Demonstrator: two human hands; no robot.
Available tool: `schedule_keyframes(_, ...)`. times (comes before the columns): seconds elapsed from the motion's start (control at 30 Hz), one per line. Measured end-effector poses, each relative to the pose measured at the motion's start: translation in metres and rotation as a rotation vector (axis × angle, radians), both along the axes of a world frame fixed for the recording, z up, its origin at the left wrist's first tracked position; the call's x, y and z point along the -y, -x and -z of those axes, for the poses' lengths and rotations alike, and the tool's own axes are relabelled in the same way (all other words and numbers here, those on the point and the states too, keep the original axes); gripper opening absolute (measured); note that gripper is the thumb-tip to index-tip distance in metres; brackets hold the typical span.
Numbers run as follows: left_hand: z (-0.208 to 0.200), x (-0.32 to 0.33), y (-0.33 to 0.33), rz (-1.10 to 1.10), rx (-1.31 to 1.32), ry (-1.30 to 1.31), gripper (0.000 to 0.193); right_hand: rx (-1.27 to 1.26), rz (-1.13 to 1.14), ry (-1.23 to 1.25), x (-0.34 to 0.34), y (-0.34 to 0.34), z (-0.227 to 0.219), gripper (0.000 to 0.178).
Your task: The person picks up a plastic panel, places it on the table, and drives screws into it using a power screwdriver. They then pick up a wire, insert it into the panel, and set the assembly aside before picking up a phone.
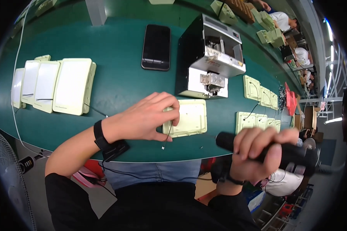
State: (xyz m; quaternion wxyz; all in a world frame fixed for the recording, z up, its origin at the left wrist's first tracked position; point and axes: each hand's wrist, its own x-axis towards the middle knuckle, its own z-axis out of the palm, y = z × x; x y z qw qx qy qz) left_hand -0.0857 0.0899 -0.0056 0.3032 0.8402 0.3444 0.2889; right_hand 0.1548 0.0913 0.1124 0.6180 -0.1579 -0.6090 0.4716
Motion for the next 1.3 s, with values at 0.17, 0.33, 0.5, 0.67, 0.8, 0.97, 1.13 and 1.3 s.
schedule_keyframes(0.17, -0.001, -0.004, 0.0, 0.013, -0.013, -0.007, 0.04, 0.136, 0.064, -0.036, 0.023, -0.002, 0.015, 0.02)
schedule_keyframes(0.33, 0.0, -0.004, 0.0, 0.004, -0.011, 0.024, 0.04, 0.176, 0.133, 0.024, 0.011, -0.004, 0.034, 0.022)
schedule_keyframes(0.5, -0.004, -0.003, -0.001, 0.006, -0.018, 0.046, 0.041, 0.171, 0.154, 0.088, 0.009, -0.005, 0.038, 0.022)
schedule_keyframes(0.67, -0.002, -0.004, 0.0, 0.014, -0.03, 0.027, 0.042, 0.178, 0.193, 0.097, 0.008, -0.002, 0.04, 0.022)
schedule_keyframes(0.8, -0.002, -0.006, 0.003, -0.001, -0.057, -0.063, 0.043, 0.155, 0.208, 0.08, 0.002, 0.003, 0.042, 0.02)
schedule_keyframes(0.97, -0.001, -0.003, 0.003, 0.017, -0.008, -0.073, 0.044, 0.089, 0.061, 0.0, -0.005, -0.002, 0.008, 0.018)
schedule_keyframes(1.13, 0.008, -0.001, 0.003, 0.027, 0.006, -0.12, 0.046, -0.014, 0.301, -0.132, -0.061, 0.044, -0.022, 0.015)
schedule_keyframes(1.3, 0.01, -0.004, 0.008, 0.019, 0.035, -0.102, 0.046, 0.069, 0.294, 0.003, -0.073, 0.045, -0.012, 0.016)
